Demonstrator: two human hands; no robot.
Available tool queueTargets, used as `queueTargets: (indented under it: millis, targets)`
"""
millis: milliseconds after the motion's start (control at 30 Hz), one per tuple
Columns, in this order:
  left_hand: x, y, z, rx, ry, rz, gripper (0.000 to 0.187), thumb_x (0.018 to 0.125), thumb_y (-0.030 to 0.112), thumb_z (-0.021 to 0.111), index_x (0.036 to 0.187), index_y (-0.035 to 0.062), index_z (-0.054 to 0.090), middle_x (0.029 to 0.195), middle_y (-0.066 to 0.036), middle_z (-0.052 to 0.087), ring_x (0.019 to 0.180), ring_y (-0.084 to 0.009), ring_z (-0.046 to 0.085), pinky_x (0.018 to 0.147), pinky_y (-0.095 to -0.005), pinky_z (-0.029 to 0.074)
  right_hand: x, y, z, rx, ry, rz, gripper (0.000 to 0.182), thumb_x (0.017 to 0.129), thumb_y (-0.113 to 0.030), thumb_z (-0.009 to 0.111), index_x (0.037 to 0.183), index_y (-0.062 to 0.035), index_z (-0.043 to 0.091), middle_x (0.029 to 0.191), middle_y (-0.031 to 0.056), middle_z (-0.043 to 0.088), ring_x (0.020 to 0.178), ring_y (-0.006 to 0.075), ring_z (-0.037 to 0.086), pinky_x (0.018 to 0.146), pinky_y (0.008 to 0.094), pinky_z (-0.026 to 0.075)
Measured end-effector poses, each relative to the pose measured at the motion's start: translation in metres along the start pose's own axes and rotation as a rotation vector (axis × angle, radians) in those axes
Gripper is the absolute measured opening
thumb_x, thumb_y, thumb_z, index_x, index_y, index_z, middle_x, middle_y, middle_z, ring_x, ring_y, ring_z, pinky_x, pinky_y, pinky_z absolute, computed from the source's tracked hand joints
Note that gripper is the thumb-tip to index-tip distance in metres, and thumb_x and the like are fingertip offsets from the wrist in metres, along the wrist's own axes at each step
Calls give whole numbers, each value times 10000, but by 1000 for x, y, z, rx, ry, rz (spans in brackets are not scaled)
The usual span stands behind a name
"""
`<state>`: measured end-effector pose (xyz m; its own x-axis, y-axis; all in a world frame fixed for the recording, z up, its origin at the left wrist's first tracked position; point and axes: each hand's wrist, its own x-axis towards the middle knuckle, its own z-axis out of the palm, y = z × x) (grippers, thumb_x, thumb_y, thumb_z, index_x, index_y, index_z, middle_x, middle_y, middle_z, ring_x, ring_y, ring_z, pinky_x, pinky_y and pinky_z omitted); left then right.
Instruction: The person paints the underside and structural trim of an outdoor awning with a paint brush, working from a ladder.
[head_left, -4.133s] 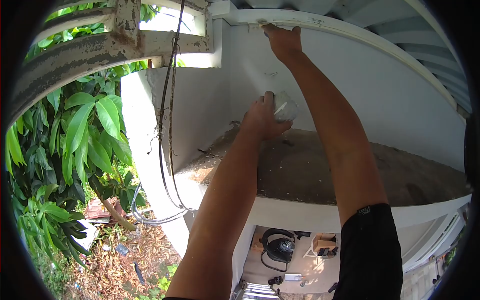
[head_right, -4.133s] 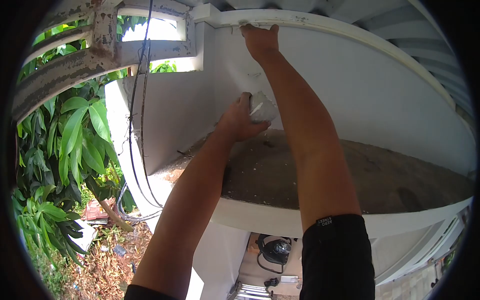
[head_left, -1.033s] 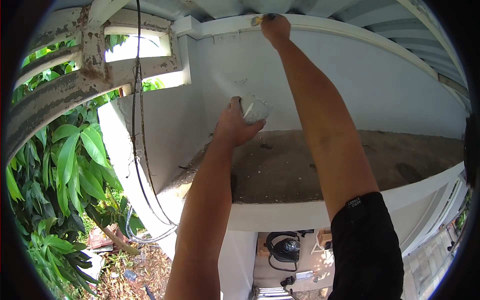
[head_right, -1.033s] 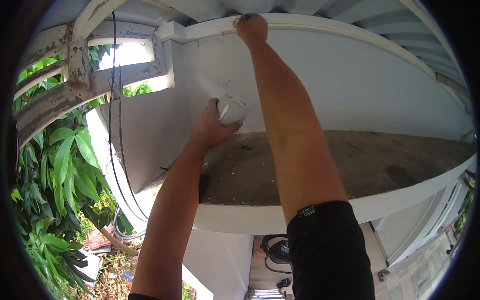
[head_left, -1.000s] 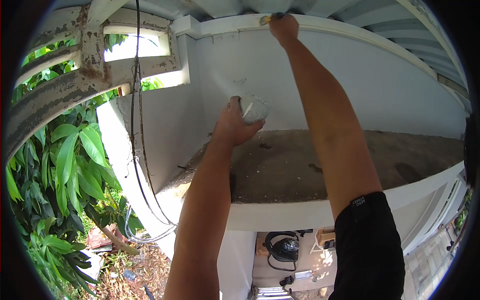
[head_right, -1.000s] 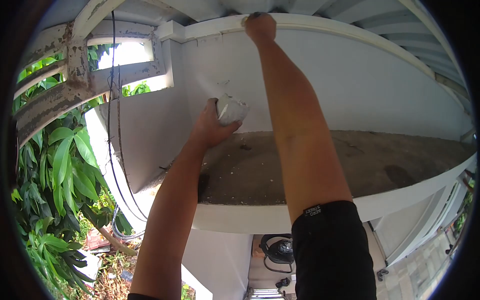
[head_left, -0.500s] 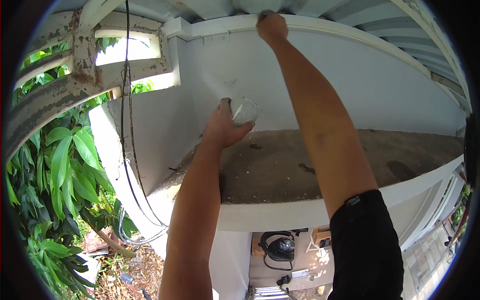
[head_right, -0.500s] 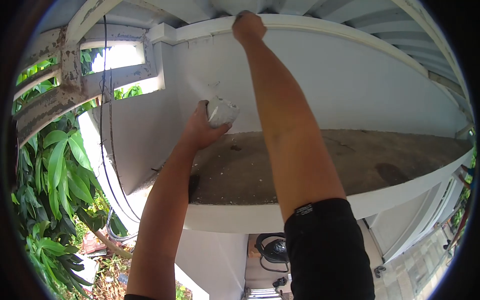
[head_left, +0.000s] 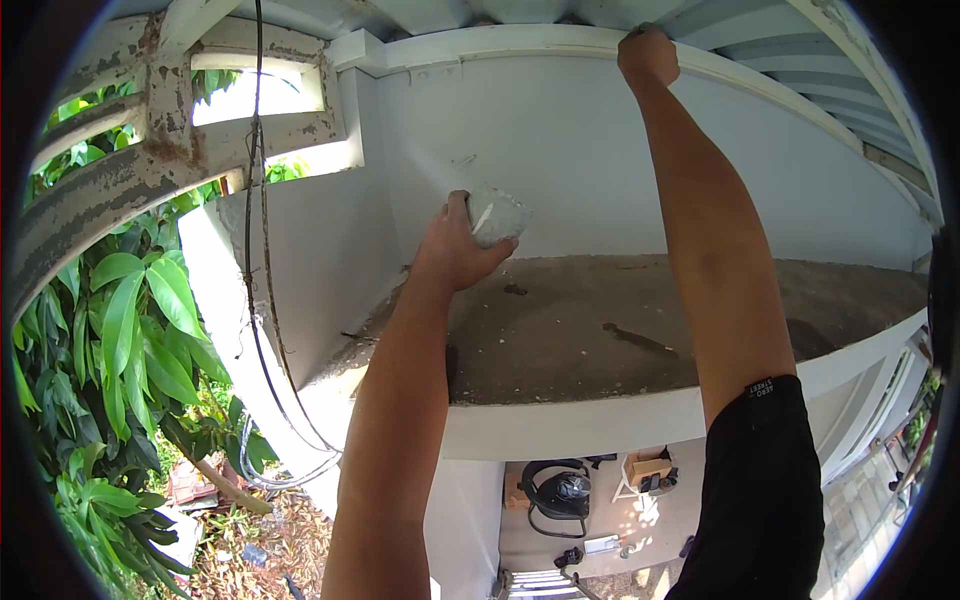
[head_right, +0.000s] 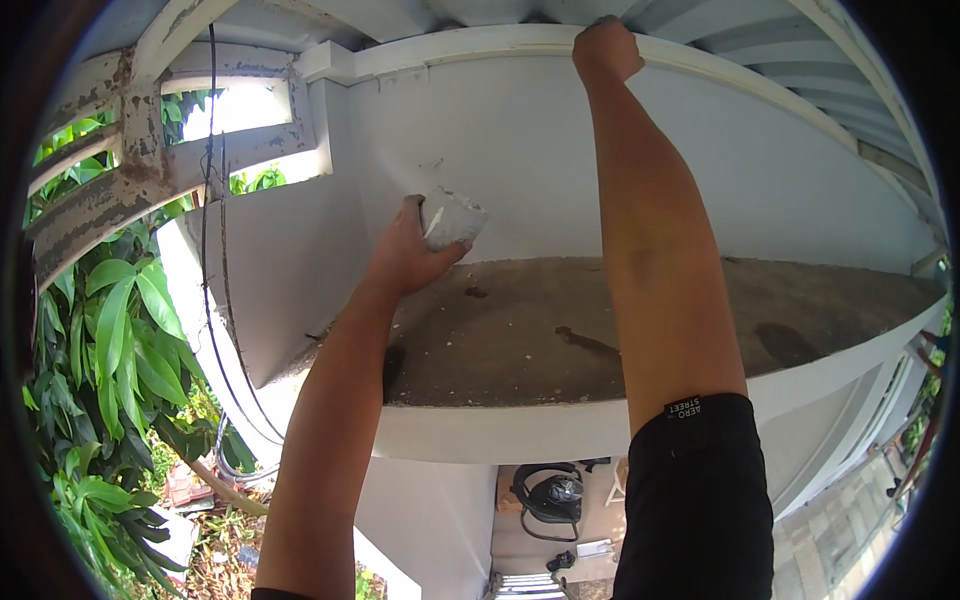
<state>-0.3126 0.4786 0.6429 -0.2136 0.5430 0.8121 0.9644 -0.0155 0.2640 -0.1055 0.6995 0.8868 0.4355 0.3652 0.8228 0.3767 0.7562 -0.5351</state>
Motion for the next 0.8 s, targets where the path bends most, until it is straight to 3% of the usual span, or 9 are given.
queueTargets:
  millis: [67,133,267,333,433,467,633,700,800]
  targets:
    - [1,0,3,-15,0,11,916,751,451,834,1367,-83,417,1264,-338,609,1180,-483,618,975,-517,522,-3,-2,6,-151,-10,-104,268,995,-293,542,1113,-139,728,1098,111,767,1034,299,730,899,486,508]
    - [1,-2,4,13,12,25,919,749,450,835,1368,-84,414,1259,-340,610,1177,-482,620,971,-517,525,-22,-24,27,-146,-73,-164,302,999,-287,505,1132,-147,738,1103,117,767,1055,325,728,926,496,507]
    - [0,-6,2,16,-5,10,927,747,450,835,1370,-88,409,1259,-339,611,1173,-485,621,971,-519,523,-70,-89,79,192,-205,-274,362,978,-390,570,1108,-97,737,1106,182,750,1073,374,709,955,497,549]
    - [0,-7,1,23,8,23,922,747,451,835,1364,-86,410,1257,-341,611,1169,-488,623,971,-521,524,-88,-107,81,449,-313,-249,412,956,-381,576,1041,-20,754,1073,248,738,1072,420,692,978,467,537]
    - [0,-4,2,31,9,-10,912,748,452,835,1358,-79,413,1260,-337,611,1174,-484,619,976,-519,522,-89,-101,91,476,-258,-182,413,949,-368,582,986,4,760,1053,258,736,1069,423,691,975,466,535]
    - [-1,-4,1,31,7,-12,912,748,452,835,1358,-79,413,1260,-337,611,1174,-484,619,976,-519,522,-77,-88,98,490,-195,-109,479,935,-441,611,1002,13,748,1003,261,742,1010,429,710,897,482,552]
    - [2,0,3,-16,-21,-7,913,748,452,835,1370,-59,407,1275,-325,609,1189,-476,614,991,-514,515,-27,-41,37,180,-35,96,360,963,-350,606,1037,-38,770,1067,185,763,1015,361,735,891,456,585]
    - [1,1,4,-25,-18,-4,914,749,453,834,1374,-56,404,1278,-323,608,1189,-476,614,993,-514,515,-29,-28,19,129,34,4,366,973,-368,567,1082,-79,762,1066,192,758,1016,392,722,895,491,571]
    - [-1,6,2,-27,-36,-3,918,751,453,832,1381,-54,398,1282,-319,607,1192,-474,613,997,-512,513,-35,-17,24,-94,3,-135,259,989,-281,561,1120,-119,715,1013,124,766,947,317,744,844,459,570]
